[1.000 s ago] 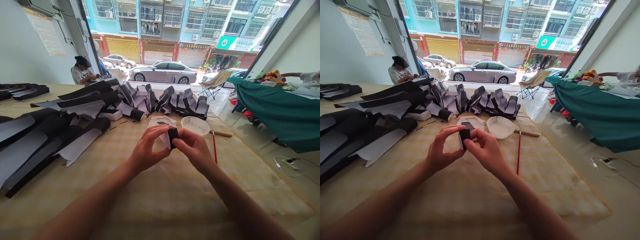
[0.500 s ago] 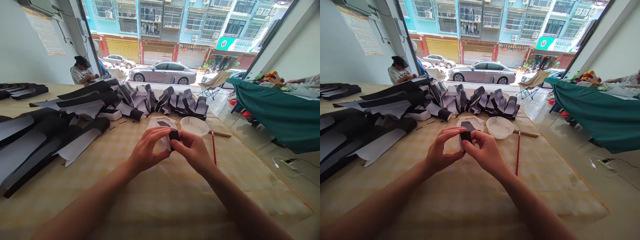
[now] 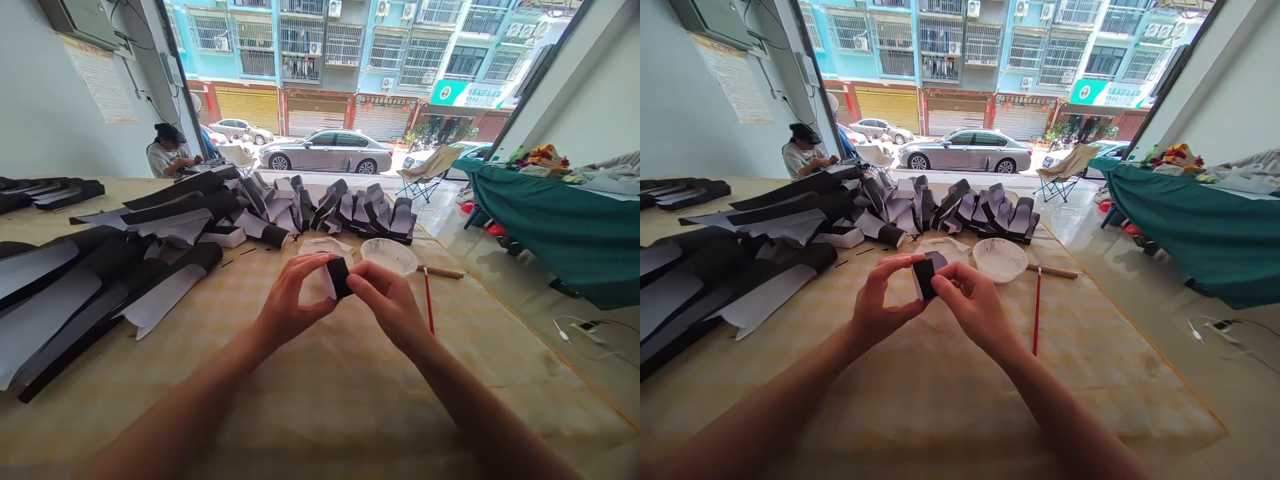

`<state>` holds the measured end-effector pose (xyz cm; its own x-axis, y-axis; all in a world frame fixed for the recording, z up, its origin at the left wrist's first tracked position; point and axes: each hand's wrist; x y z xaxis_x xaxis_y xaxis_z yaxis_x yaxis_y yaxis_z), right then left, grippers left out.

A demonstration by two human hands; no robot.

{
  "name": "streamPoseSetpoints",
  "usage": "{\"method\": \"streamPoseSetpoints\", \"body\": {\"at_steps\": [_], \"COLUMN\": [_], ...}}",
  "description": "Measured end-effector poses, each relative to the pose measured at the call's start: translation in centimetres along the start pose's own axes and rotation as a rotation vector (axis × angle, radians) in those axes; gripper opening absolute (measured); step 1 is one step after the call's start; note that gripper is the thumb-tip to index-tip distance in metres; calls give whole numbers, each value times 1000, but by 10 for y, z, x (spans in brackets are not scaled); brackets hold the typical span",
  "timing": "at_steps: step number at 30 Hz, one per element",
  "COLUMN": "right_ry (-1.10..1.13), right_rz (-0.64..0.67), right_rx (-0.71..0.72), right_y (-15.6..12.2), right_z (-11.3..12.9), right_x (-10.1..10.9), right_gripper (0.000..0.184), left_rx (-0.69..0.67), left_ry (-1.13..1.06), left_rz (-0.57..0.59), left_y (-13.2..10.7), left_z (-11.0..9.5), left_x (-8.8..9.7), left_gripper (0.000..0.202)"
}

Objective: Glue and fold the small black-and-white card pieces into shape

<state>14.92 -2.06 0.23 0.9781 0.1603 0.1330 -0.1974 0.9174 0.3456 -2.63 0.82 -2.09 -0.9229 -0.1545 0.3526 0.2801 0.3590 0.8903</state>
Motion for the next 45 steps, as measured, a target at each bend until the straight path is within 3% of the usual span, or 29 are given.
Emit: {"method": "streamPoseSetpoints", "body": {"at_steps": [5,7,13,15,17,21,24,31,34,37,38,41,45], "right_ry": [-39,-69,-122,-98,-27,44,-6,-251,-392,-676,-708,-709,-716], "right_rz": [31,59,104,102,33,-327,-466,-375,-215,65,105,144,141], "right_rx": [-4,-16,33,74,72,26,49,321,428,475,475,471,460], "right_y": [3,4,8,8,10,19,26,26,21,15,14,15,22], "right_z": [-3,-3,-3,-5,-9,-20,-29,-41,-43,-51,-54,-60,-58], "right_x": [4,4,4,4,4,10,15,6,-7,-21,-25,-32,-28], "right_gripper": [18,17,12,36,55,29,32,5,8,14,15,10,25], "left_rx": [83,121,116,139,205,389,451,561,604,461,362,243,116], "left_ry": [-40,-24,38,26,-7,-95,-118,46,213,433,481,480,407], "left_rz": [197,262,203,174,142,108,63,-92,-31,121,164,228,362], "left_y": [5,8,7,5,3,1,3,35,59,84,92,120,160], "left_z": [-3,-4,-4,-1,2,8,13,23,23,36,45,79,126], "left_x": [6,7,3,1,0,-1,2,33,48,53,52,35,-4], "left_gripper": [79,72,46,39,31,25,22,24,24,23,22,12,6]}}
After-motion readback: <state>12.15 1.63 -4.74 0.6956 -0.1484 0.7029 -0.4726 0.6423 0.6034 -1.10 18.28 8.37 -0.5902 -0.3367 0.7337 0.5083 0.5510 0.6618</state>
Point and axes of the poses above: each hand's wrist, its own y-axis towards the middle knuckle, its own x-axis out of the back of the hand, z = x × y, and after that the axes turned 6 degrees about -y, right-handed
